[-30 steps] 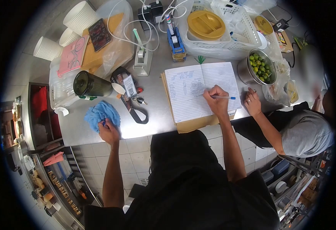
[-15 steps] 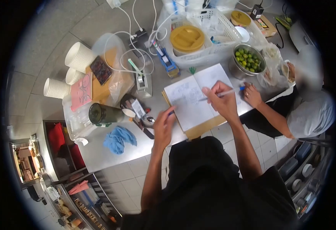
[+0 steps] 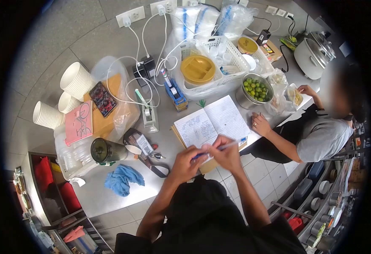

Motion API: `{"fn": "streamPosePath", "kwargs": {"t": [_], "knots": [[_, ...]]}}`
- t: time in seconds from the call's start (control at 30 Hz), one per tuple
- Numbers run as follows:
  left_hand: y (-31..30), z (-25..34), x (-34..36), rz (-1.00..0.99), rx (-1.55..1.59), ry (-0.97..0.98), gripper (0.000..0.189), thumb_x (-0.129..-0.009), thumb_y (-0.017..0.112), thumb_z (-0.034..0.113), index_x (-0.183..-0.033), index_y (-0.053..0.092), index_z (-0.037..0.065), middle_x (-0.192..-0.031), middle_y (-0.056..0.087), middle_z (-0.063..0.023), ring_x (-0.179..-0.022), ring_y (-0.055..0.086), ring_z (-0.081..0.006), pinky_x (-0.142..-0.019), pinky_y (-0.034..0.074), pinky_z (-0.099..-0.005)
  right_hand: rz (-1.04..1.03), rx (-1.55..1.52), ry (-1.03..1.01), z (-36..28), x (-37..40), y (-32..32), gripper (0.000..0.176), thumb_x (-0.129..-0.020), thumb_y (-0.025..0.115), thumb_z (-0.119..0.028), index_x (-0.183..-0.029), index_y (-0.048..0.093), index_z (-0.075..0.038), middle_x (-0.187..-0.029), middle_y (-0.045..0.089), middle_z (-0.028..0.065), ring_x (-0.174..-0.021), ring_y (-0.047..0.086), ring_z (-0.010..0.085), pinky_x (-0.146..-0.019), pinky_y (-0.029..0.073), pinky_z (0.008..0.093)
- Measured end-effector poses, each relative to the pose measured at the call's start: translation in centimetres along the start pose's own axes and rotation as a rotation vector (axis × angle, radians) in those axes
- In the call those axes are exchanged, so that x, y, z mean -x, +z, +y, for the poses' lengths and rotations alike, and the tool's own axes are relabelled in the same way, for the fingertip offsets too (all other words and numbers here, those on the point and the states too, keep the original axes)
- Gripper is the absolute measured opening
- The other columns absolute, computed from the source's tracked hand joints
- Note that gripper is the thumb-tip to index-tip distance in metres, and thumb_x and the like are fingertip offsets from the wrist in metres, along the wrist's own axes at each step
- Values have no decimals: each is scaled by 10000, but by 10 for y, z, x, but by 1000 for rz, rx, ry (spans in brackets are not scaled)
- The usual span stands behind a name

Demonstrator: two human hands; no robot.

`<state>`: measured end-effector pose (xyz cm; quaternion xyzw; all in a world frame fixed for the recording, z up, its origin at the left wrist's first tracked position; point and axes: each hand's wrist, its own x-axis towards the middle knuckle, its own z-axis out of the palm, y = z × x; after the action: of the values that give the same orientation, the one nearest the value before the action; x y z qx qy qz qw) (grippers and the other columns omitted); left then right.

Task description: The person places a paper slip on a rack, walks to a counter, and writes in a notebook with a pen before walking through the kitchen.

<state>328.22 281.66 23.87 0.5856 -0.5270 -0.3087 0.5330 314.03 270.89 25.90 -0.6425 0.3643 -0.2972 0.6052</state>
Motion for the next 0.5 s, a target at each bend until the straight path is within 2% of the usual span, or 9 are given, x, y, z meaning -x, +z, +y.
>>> {"fn": "streamPosePath", "kwargs": {"t": [0.13,0.17,0.2,0.23,0.33,0.4,0.43,0.47,0.5], "knots": [[8,-22,41,-23,57,-47,160,-929,669,156,-950,679,-2,-825,634,-117,-676,604,-229,-622,464,-321,-77,16,13,21,40,-4,203,-895,770,-189,-877,668,-15,-732,634,8,-678,568,52,-608,439,201],[8,-26,48,-59,111,-76,161,-937,659,159,-948,681,0,-820,638,-116,-659,600,-226,-610,462,-323,-95,-40,-26,26,47,-13,228,-932,729,-228,-967,688,-6,-793,651,18,-716,582,61,-648,455,211],[7,-31,54,-121,94,-71,174,-953,636,165,-940,684,-1,-832,656,-117,-668,614,-198,-605,465,-311,-63,-119,21,46,51,-36,410,-994,617,-371,-1119,671,16,-955,676,54,-803,617,95,-705,486,254],[9,-31,58,-140,102,-84,174,-953,636,165,-940,684,-1,-832,656,-117,-668,614,-198,-605,465,-311,99,-386,48,31,51,-38,527,-1018,529,-464,-1131,670,32,-1079,686,95,-869,645,130,-742,513,284],[15,-30,53,-257,136,-137,183,-957,626,170,-905,690,6,-821,671,-99,-662,621,-173,-597,461,-299,62,-370,76,7,54,-33,555,-1031,506,-460,-1205,637,51,-1162,680,134,-960,662,170,-807,525,308],[22,-37,47,-57,117,-76,232,-947,642,182,-799,674,6,-708,651,-105,-592,617,-184,-554,459,-308,-96,-241,178,3,57,-17,531,-1044,509,-410,-1277,590,61,-1199,669,139,-1027,660,195,-876,523,320],[26,-36,41,34,112,-32,268,-942,650,188,-746,667,6,-651,641,-108,-557,615,-190,-532,458,-312,-45,-250,161,3,56,-11,531,-1044,509,-410,-1277,590,61,-1199,669,139,-1027,660,195,-876,523,320],[28,-20,30,114,55,-162,348,-949,647,162,-650,619,-13,-571,602,-109,-476,552,-172,-480,414,-317,-17,-216,110,4,52,-6,514,-1040,529,-389,-1307,574,49,-1205,668,130,-1036,658,202,-892,520,325],[29,-18,21,51,53,-119,348,-949,647,162,-650,619,-13,-571,602,-109,-476,552,-172,-480,414,-317,19,-181,53,5,49,-2,504,-1036,549,-368,-1336,557,37,-1211,666,121,-1046,657,209,-908,518,329]]}}
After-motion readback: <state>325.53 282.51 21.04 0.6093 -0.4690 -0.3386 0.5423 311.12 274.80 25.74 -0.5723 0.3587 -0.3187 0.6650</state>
